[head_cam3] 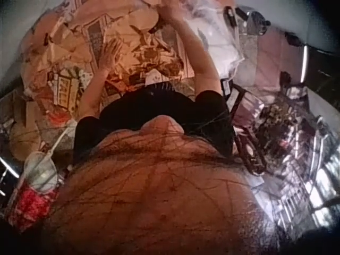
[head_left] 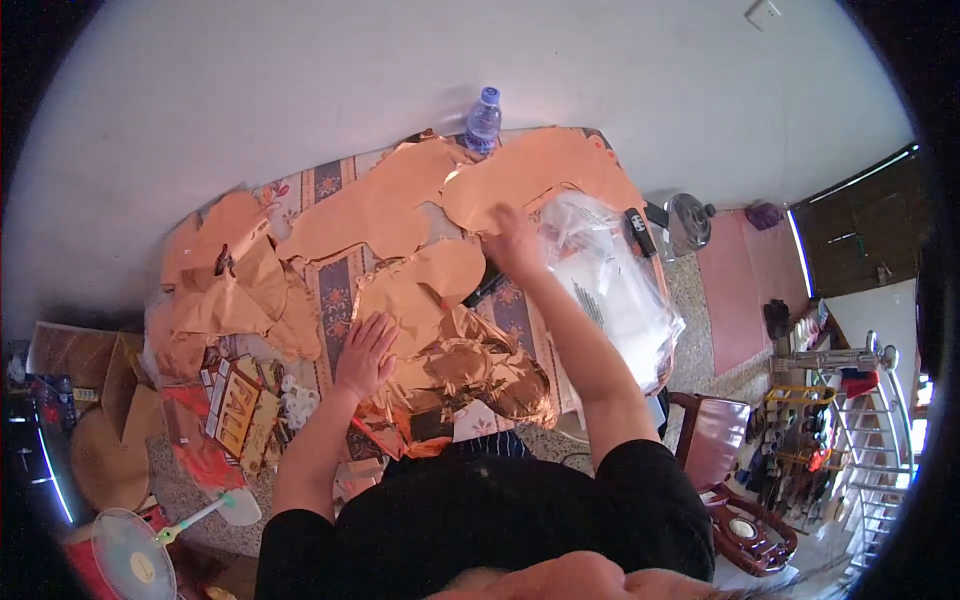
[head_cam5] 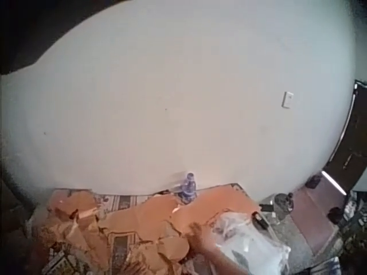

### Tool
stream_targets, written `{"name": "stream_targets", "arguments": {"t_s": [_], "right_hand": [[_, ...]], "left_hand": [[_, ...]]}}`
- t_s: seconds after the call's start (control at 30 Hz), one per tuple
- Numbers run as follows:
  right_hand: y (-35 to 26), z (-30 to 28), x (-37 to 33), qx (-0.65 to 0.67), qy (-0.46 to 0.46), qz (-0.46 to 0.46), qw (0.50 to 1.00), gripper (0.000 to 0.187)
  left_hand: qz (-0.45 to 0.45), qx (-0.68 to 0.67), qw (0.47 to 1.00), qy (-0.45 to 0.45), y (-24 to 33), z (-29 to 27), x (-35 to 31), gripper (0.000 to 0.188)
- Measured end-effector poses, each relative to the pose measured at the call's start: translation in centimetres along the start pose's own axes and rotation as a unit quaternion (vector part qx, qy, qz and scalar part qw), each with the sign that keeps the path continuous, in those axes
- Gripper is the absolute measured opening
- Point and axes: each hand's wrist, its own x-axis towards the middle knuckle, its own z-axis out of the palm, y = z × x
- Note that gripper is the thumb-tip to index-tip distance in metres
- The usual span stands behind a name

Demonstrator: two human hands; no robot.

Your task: Folding and assembling copper-colored metallic foil components on a workspace.

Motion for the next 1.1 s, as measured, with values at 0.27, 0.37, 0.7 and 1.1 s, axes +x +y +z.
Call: {"name": "stream_targets", "arguments": {"t_s": [0.27,0.37,0.7,1.1], "right_hand": [[21.3,-11.7,-3.8,-0.175,0.126,0.236,0.948,0.038],[25.0,-10.9,-5.8,-0.214,0.063,0.278,0.934,0.04],[25.3,-12.3,-5.0,-0.04,0.168,0.222,0.96,0.04],[-4.6,-7.6,-5.6,0.486,-0.302,0.148,0.807,0.039]], "left_hand": [[-0.009,0.025,0.999,-0.02,0.1,-0.2,0.3,0.054],[-0.001,0.01,1.0,-0.011,0.0,0.0,0.5,0.053],[-0.004,0.004,1.0,-0.008,0.1,-0.1,0.1,0.054],[0.025,0.003,0.999,0.036,-0.9,1.9,0.0,0.061]]}}
